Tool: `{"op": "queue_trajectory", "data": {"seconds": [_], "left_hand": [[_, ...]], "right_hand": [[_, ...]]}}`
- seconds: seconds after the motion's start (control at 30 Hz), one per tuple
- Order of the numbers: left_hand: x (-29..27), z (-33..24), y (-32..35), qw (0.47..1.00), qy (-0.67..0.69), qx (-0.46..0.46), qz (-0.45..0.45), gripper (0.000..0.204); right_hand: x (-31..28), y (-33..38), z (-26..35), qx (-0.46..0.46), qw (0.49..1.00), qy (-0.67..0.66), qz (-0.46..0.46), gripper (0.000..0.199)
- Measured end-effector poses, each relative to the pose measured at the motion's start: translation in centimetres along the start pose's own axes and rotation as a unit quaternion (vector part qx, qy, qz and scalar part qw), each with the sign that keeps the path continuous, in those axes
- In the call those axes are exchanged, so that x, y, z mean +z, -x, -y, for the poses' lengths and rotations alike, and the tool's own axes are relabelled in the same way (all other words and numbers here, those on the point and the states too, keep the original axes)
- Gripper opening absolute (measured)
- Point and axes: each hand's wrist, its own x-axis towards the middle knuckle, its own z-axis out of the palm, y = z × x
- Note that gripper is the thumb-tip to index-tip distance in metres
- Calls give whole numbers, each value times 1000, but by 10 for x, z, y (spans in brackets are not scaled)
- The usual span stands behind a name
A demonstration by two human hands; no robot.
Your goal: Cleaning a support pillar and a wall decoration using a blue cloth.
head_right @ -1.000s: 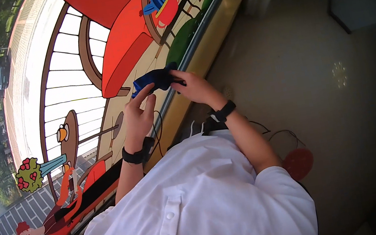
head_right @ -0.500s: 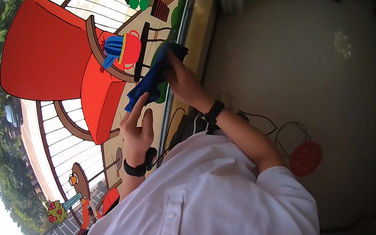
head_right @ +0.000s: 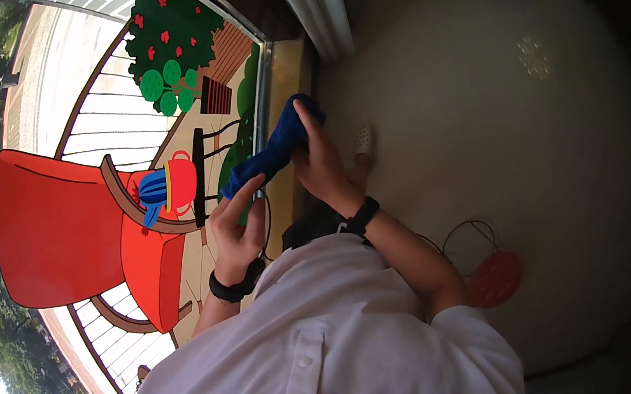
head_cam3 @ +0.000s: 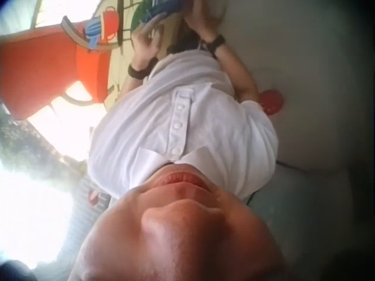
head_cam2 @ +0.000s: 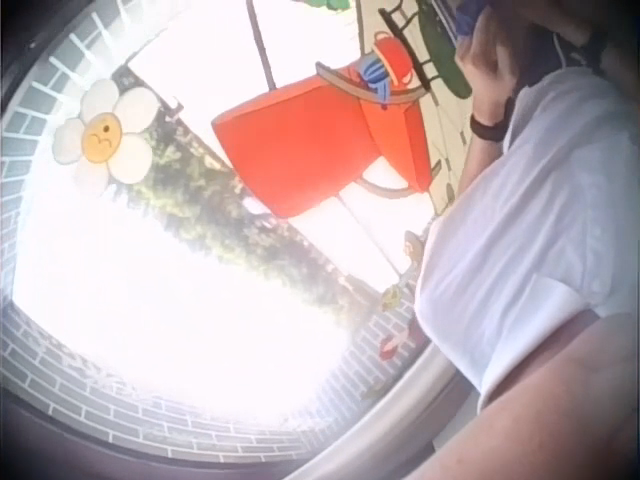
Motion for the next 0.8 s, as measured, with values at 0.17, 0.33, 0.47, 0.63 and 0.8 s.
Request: {"op": "queue_trajectory", "data": {"seconds": [0.17, 0.33, 0.47, 0.63, 0.8], "left_hand": [[51, 3, -104, 995, 81, 44, 45, 37], [79, -44, -221, 966, 164, 188, 67, 41], [113, -92, -296, 906, 271, 318, 71, 40], [192, -98, -364, 902, 249, 307, 175, 36], [259, -111, -443, 925, 180, 249, 224, 33]], "right_hand": [[-78, -90, -1, 24, 993, 71, -87, 76], [-165, -171, 63, -121, 949, 94, -276, 80], [-219, -208, 61, -239, 828, 134, -490, 65], [-278, -220, 0, 42, 916, 15, -398, 21], [-372, -294, -50, 12, 954, 123, -274, 14]]}}
